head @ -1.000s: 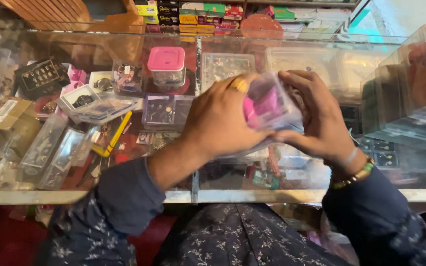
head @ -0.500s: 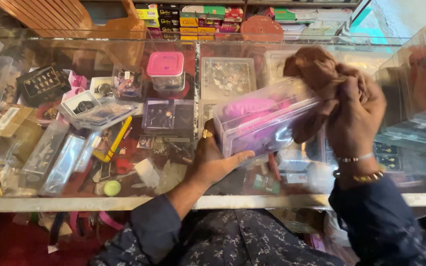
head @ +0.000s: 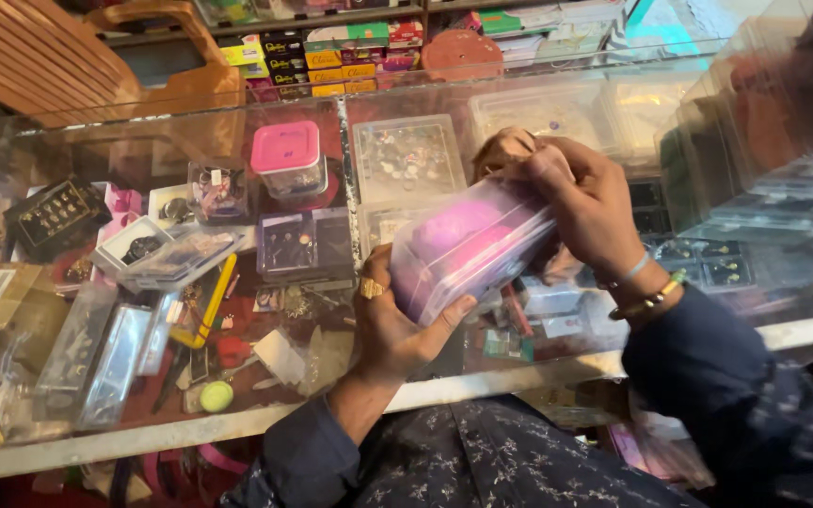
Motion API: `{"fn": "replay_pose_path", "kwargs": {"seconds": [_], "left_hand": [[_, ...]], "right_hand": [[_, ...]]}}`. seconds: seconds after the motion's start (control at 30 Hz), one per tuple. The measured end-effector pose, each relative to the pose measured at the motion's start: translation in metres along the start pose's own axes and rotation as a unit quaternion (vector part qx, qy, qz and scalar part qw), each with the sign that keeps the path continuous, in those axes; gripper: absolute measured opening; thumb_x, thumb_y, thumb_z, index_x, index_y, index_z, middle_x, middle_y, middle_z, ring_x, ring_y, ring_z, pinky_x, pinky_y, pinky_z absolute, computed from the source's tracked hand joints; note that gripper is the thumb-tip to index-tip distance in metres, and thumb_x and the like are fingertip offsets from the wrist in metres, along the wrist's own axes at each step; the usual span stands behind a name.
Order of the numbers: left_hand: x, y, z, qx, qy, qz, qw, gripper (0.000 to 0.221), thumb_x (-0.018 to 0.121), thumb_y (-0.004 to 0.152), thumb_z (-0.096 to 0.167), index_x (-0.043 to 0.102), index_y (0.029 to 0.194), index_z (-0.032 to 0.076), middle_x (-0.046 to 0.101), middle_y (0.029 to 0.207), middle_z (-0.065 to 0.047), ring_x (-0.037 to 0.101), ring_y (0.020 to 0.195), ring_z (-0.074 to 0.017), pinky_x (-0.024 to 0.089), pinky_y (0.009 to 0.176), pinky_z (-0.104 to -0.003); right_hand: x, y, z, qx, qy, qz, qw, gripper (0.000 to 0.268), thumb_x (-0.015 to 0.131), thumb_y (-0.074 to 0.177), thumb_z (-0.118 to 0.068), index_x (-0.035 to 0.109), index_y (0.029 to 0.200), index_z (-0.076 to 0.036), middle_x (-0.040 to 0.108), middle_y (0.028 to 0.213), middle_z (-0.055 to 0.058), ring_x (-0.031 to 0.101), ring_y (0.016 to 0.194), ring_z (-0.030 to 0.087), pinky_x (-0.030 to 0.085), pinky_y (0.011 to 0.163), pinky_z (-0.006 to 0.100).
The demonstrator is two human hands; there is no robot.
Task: The person takes purple and pink fabric items out of plastic containers, wipes each item with a cloth by hand, and places them into another plastic container.
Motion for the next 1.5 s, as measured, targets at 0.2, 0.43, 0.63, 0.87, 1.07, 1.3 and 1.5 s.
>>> {"fn": "replay_pose_path", "kwargs": {"seconds": [0.2, 0.43, 0.63, 0.87, 1.07, 1.3, 1.5], "left_hand": [[0.004, -0.014, -0.023, -0.068, -0.101, -0.077, 0.990, 0.078, 0.084, 0.089, 0.013, 0.033, 0.145, -0.002, 0.061, 0.137, -0.017, 0.067, 0.127, -0.0256, 0.057, 0.108, -0.039], [-0.001, -0.013, -0.037, -0.072, -0.129, -0.067, 0.987, 0.079, 0.084, 0.084, 0.013, 0.035, 0.144, -0.001, 0.057, 0.134, -0.016, 0.062, 0.125, -0.0249, 0.056, 0.105, -0.039], [-0.015, -0.010, -0.072, -0.166, -0.202, 0.106, 0.959, 0.048, 0.080, 0.089, 0.013, 0.054, 0.126, 0.000, 0.067, 0.108, -0.010, 0.067, 0.098, -0.0174, 0.056, 0.090, -0.033], [-0.020, -0.014, -0.045, -0.207, 0.078, 0.081, 0.972, 0.055, 0.097, 0.079, 0.013, 0.051, 0.103, -0.006, 0.048, 0.080, -0.012, 0.045, 0.070, -0.0208, 0.039, 0.064, -0.034], [-0.028, -0.009, 0.001, -0.061, -0.097, 0.103, 0.988, 0.049, 0.084, 0.084, 0.019, 0.054, 0.119, 0.005, 0.060, 0.096, 0.002, 0.059, 0.085, -0.0093, 0.050, 0.079, -0.025], [-0.055, 0.009, -0.020, -0.167, -0.291, 0.226, 0.915, 0.046, 0.074, 0.090, 0.020, 0.059, 0.127, -0.004, 0.067, 0.110, -0.007, 0.066, 0.096, -0.0184, 0.055, 0.085, -0.033], [-0.064, 0.000, -0.037, -0.191, -0.381, 0.306, 0.851, 0.051, 0.072, 0.087, 0.020, 0.055, 0.131, 0.000, 0.064, 0.120, -0.011, 0.065, 0.111, -0.0240, 0.056, 0.099, -0.043]], "right_hand": [[-0.028, -0.015, 0.119, 0.150, 0.269, 0.110, 0.945, 0.033, 0.059, 0.103, -0.022, 0.060, 0.129, -0.002, 0.069, 0.106, 0.007, 0.066, 0.086, 0.013, 0.053, 0.073, 0.029], [0.003, -0.081, 0.132, 0.008, 0.039, -0.089, 0.995, 0.025, 0.057, 0.104, -0.021, 0.058, 0.118, -0.001, 0.061, 0.105, 0.014, 0.059, 0.093, 0.026, 0.048, 0.079, 0.037], [-0.012, -0.073, 0.070, -0.185, -0.439, -0.061, 0.877, 0.017, 0.072, 0.089, -0.017, 0.060, 0.101, -0.019, 0.066, 0.090, 0.009, 0.067, 0.083, 0.029, 0.054, 0.075, 0.040], [0.042, -0.057, -0.105, -0.234, -0.032, 0.075, 0.969, 0.045, 0.061, 0.086, -0.017, 0.057, 0.131, -0.011, 0.066, 0.115, 0.014, 0.068, 0.088, 0.034, 0.055, 0.078, 0.044], [0.057, 0.034, -0.114, -0.079, -0.338, -0.078, 0.935, 0.029, 0.061, 0.099, -0.033, 0.073, 0.112, -0.010, 0.070, 0.110, 0.016, 0.068, 0.103, 0.036, 0.052, 0.093, 0.046], [0.115, -0.065, -0.138, -0.374, -0.269, 0.064, 0.885, 0.041, 0.076, 0.093, -0.005, 0.065, 0.132, -0.006, 0.060, 0.140, 0.015, 0.058, 0.135, 0.038, 0.047, 0.120, 0.050], [0.086, -0.070, -0.107, -0.302, -0.266, 0.064, 0.913, 0.048, 0.085, 0.088, -0.016, 0.066, 0.132, -0.010, 0.059, 0.138, 0.020, 0.059, 0.123, 0.036, 0.047, 0.105, 0.048]]}}
Point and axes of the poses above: each hand's wrist, its own y-axis towards the middle knuckle, its own x-axis out of the palm, z = x × y, the point moved 9 cm from there along y, towards the middle knuckle
